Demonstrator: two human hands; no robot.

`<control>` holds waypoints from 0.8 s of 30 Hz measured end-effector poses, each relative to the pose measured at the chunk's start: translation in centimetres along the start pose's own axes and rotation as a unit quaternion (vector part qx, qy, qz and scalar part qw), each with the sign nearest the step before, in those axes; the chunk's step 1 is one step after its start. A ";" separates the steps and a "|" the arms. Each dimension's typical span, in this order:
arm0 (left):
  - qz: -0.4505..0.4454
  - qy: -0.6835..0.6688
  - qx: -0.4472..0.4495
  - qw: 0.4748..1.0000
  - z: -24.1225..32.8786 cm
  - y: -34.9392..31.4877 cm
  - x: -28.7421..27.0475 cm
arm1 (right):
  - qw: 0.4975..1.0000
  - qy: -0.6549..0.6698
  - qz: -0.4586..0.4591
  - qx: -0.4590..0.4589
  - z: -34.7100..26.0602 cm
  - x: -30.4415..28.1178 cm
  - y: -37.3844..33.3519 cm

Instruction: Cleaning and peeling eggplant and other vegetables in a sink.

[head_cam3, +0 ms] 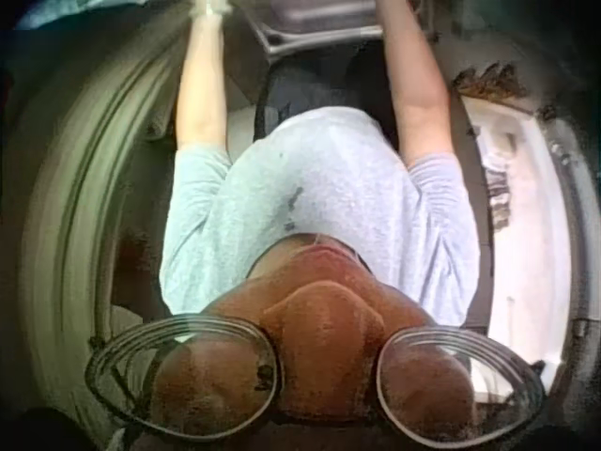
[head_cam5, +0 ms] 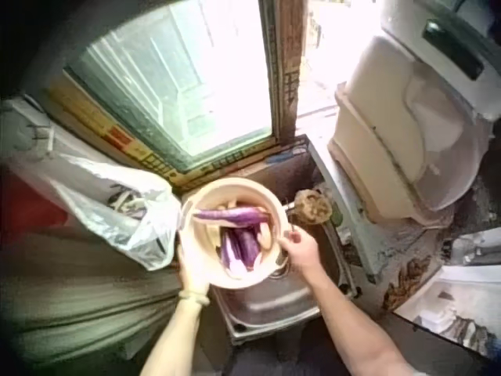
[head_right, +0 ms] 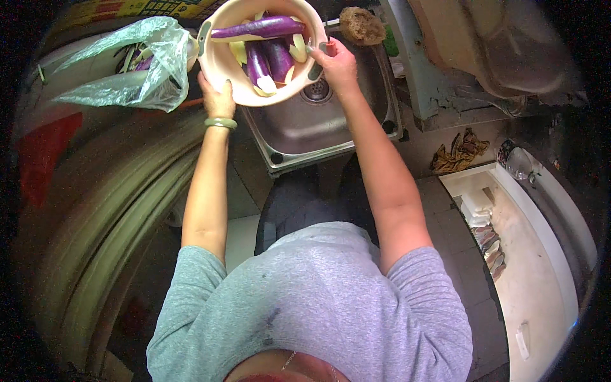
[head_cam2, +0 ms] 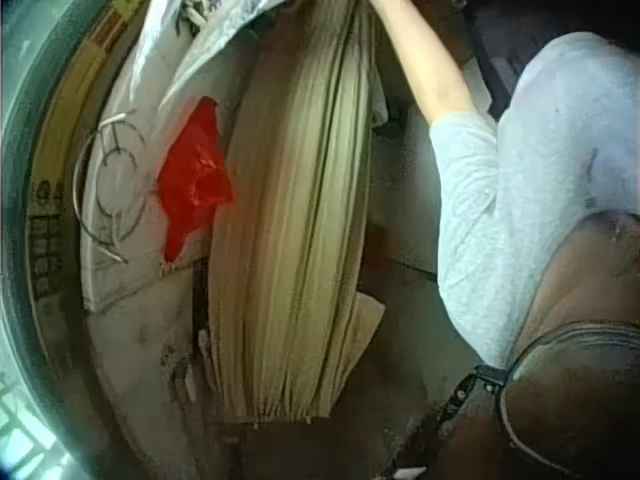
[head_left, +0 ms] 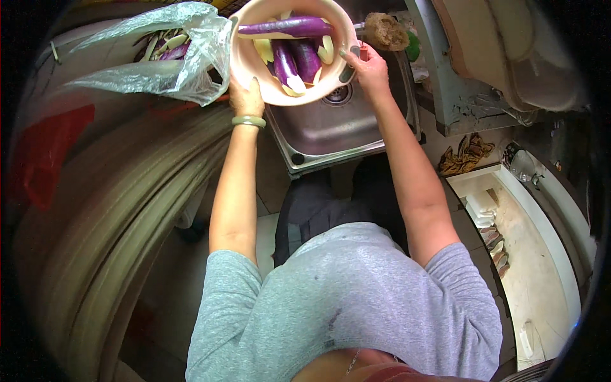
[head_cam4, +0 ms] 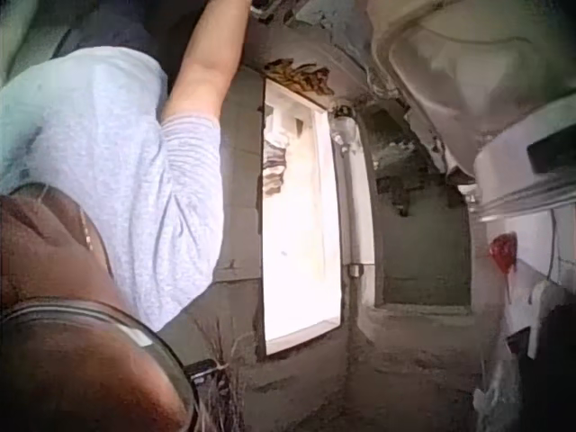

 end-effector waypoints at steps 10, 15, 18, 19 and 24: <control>-0.153 -0.047 -0.208 0.965 9.0 -17.9 3.0 | 0.976 -0.170 0.093 0.105 11.1 -13.6 -9.7; -0.184 -0.120 -0.283 0.934 4.6 -18.8 7.9 | 0.961 -0.250 0.026 0.113 16.0 -14.9 -1.9; -0.331 0.006 -0.223 0.917 4.2 -18.1 7.6 | 0.925 -0.355 0.068 0.114 14.0 -12.3 -0.6; -0.286 0.058 -0.153 0.944 4.2 -17.8 7.7 | 0.918 -0.371 0.071 0.117 13.8 -12.1 0.0; -0.239 0.108 0.094 0.960 8.0 -11.5 10.8 | 0.897 -0.430 0.085 0.055 11.9 -12.0 -2.1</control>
Point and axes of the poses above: each hand's wrist, its own y-axis towards the middle knuckle, its own x-axis out of the palm, z = x × y, the point moved 2 cm from there along y, towards the middle knuckle, and after that the axes turned 15 degrees about x, right-handed, at the moved point
